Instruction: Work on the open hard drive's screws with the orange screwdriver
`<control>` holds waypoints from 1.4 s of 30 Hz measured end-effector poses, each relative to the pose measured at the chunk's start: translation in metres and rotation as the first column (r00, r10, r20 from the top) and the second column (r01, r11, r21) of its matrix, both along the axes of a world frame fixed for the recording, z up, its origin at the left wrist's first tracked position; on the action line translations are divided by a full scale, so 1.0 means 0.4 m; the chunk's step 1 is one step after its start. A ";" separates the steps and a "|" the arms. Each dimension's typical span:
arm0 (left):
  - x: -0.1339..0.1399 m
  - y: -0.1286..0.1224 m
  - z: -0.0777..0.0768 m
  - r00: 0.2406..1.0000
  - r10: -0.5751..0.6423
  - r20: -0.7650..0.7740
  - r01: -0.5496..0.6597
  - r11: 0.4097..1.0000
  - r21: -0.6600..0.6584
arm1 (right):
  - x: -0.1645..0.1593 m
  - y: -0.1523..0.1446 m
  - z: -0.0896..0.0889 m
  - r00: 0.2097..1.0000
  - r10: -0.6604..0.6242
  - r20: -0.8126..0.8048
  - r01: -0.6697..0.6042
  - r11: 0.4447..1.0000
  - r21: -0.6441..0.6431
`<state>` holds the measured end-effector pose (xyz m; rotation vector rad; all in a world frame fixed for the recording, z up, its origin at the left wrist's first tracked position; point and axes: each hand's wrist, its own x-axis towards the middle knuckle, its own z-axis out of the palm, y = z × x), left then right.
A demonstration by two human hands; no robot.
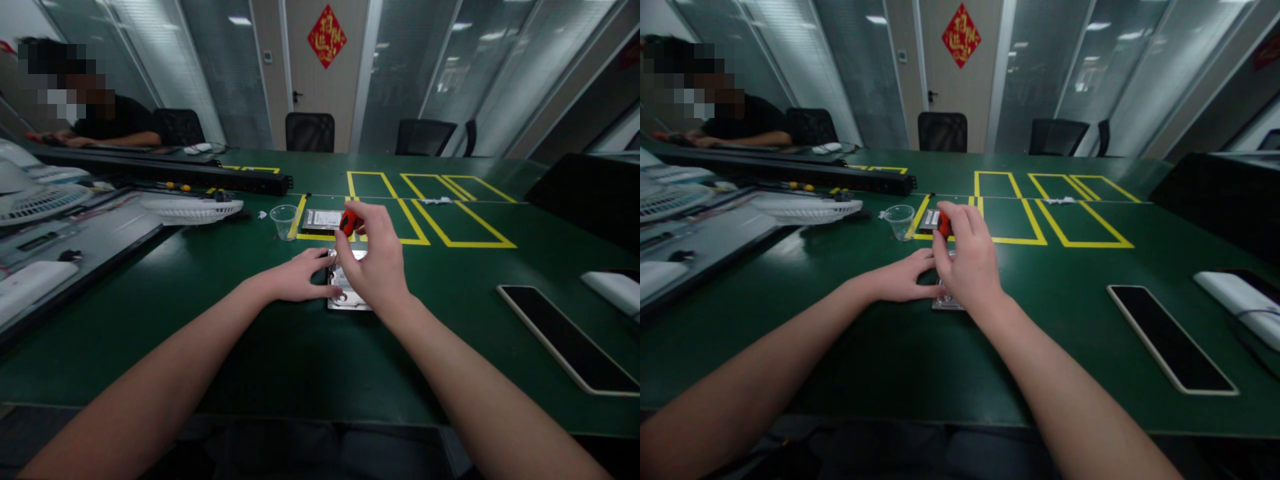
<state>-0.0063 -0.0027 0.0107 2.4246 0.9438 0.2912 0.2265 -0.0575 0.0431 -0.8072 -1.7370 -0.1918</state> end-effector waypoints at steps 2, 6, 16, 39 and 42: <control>0.000 0.001 0.001 1.000 -0.003 0.009 0.004 1.000 -0.009 | -0.002 -0.001 -0.002 1.000 0.018 -0.001 -0.018 1.000 -0.009; -0.004 0.005 -0.004 0.999 -0.026 0.039 0.026 1.000 -0.006 | -0.002 -0.003 -0.005 1.000 0.016 -0.002 -0.016 0.998 -0.061; -0.002 0.004 -0.006 1.000 -0.009 0.005 0.009 1.000 0.011 | 0.003 0.003 -0.002 1.000 -0.008 -0.016 0.009 1.000 0.017; -0.002 0.004 -0.002 0.999 -0.017 0.029 0.018 1.000 -0.008 | -0.001 -0.002 -0.005 0.999 0.038 0.010 -0.037 0.999 -0.037; -0.001 0.006 -0.007 0.999 -0.018 0.027 0.018 1.000 0.006 | 0.006 0.003 -0.007 1.000 0.012 0.007 -0.012 1.000 -0.017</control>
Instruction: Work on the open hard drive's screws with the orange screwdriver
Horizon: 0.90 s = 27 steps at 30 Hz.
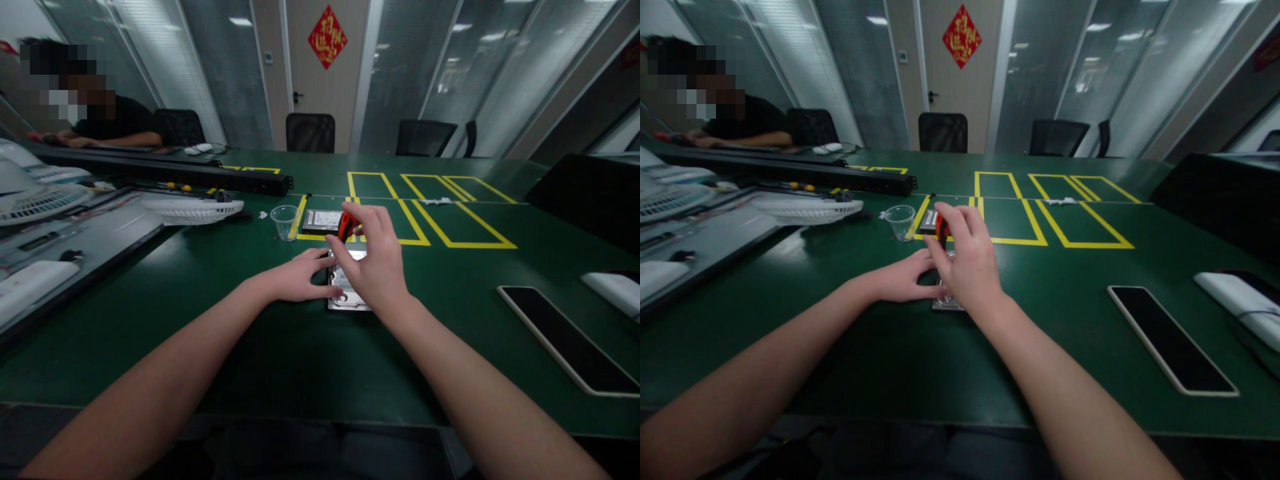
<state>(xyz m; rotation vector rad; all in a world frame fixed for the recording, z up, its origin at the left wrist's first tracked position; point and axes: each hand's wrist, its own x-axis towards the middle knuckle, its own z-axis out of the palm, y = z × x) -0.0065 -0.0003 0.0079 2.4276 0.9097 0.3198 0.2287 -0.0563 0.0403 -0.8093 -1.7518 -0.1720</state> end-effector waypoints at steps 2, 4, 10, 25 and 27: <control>0.000 0.001 -0.004 1.000 0.001 0.001 -0.001 1.000 0.016 | 0.002 0.001 0.000 1.000 -0.017 -0.003 0.017 1.000 -0.013; -0.001 0.002 -0.007 1.000 0.003 0.006 -0.003 1.000 0.021 | 0.000 0.000 0.001 1.000 -0.016 -0.001 0.016 1.000 -0.018; -0.004 0.000 -0.001 1.000 -0.015 0.018 0.015 1.000 0.004 | -0.010 -0.004 -0.002 1.000 -0.010 0.012 0.010 1.000 -0.009; -0.005 -0.002 0.003 1.000 -0.004 0.010 0.004 1.000 -0.024 | -0.003 -0.008 0.007 1.000 0.019 0.012 -0.018 0.999 -0.047; -0.003 -0.003 0.005 1.000 -0.005 0.007 0.005 1.000 -0.023 | -0.004 -0.006 0.004 1.000 0.023 0.012 -0.022 0.999 -0.047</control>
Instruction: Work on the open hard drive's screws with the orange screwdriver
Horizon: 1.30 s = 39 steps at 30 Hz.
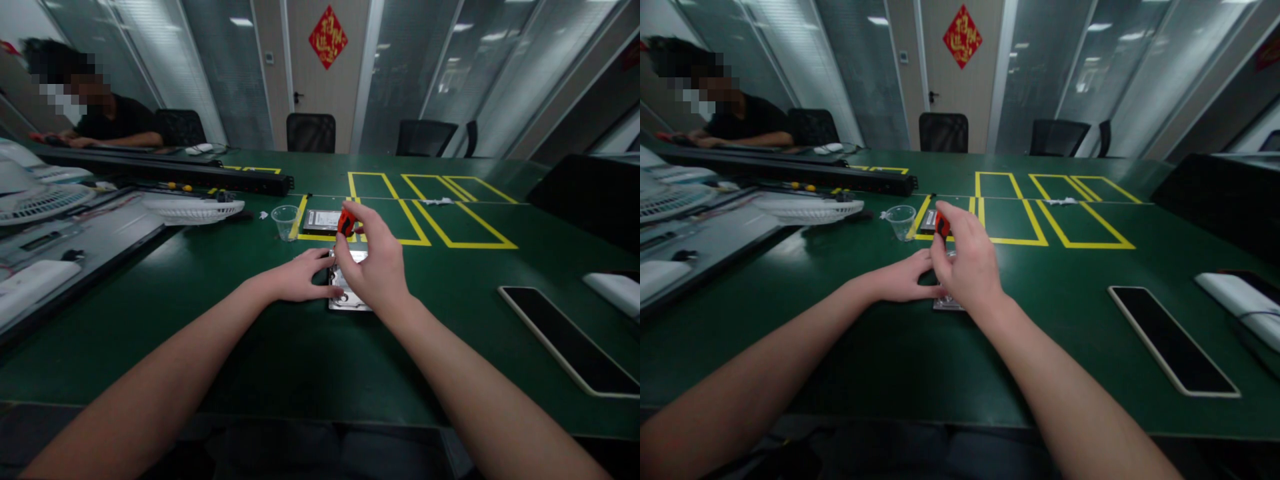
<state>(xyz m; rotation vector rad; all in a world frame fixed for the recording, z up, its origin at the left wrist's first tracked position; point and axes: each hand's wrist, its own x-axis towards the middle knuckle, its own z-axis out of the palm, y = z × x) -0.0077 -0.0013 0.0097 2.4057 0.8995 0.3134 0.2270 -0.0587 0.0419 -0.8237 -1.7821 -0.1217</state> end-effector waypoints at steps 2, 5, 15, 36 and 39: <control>0.002 0.000 -0.001 1.000 0.006 -0.003 -0.006 1.000 0.007 | 0.000 0.004 -0.004 1.000 -0.010 -0.003 0.010 1.000 0.021; 0.004 0.000 -0.004 1.000 0.016 -0.011 -0.016 1.000 0.020 | 0.003 0.011 -0.006 0.999 -0.043 -0.014 0.044 0.997 0.069; 0.002 -0.004 0.004 1.000 0.005 -0.009 -0.005 1.000 0.002 | 0.001 0.001 -0.001 1.000 0.011 -0.018 -0.010 0.998 0.057; 0.007 -0.003 0.000 1.000 0.005 0.007 -0.005 1.000 0.029 | 0.006 0.008 -0.006 1.000 -0.006 0.000 0.006 0.999 0.043; 0.006 -0.003 -0.002 1.000 0.023 -0.013 -0.022 0.999 0.030 | 0.010 0.010 -0.003 0.999 -0.042 -0.001 0.042 0.998 0.048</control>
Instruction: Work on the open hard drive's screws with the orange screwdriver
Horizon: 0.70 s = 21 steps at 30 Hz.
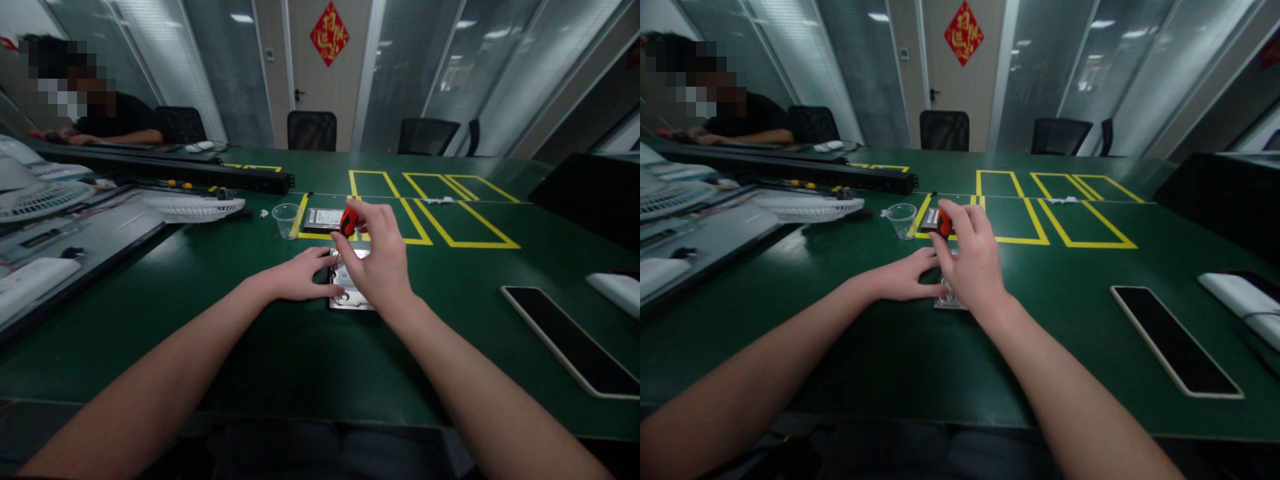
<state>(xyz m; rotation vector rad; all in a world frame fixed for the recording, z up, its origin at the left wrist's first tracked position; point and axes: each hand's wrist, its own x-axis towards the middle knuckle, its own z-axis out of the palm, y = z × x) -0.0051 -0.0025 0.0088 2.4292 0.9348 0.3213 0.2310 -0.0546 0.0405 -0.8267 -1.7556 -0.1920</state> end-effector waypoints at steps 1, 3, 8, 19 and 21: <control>0.000 0.000 0.000 1.000 0.005 -0.009 -0.005 1.000 -0.004 | 0.000 -0.001 0.001 1.000 -0.002 -0.001 0.002 1.000 0.000; -0.001 0.000 0.002 1.000 0.008 -0.016 -0.008 1.000 -0.011 | -0.003 -0.005 0.004 1.000 0.011 -0.002 -0.011 1.000 -0.015; -0.001 -0.001 0.006 1.000 -0.021 -0.005 0.021 1.000 -0.011 | -0.009 -0.011 0.002 0.999 0.036 0.002 -0.036 0.999 -0.033; -0.006 0.004 -0.004 1.000 -0.009 0.006 0.009 1.000 -0.004 | -0.001 -0.005 0.004 1.000 -0.023 -0.006 0.023 1.000 -0.015; -0.006 0.004 -0.002 1.000 -0.016 0.004 0.016 1.000 -0.007 | -0.004 -0.007 0.002 1.000 -0.003 -0.012 0.003 1.000 -0.031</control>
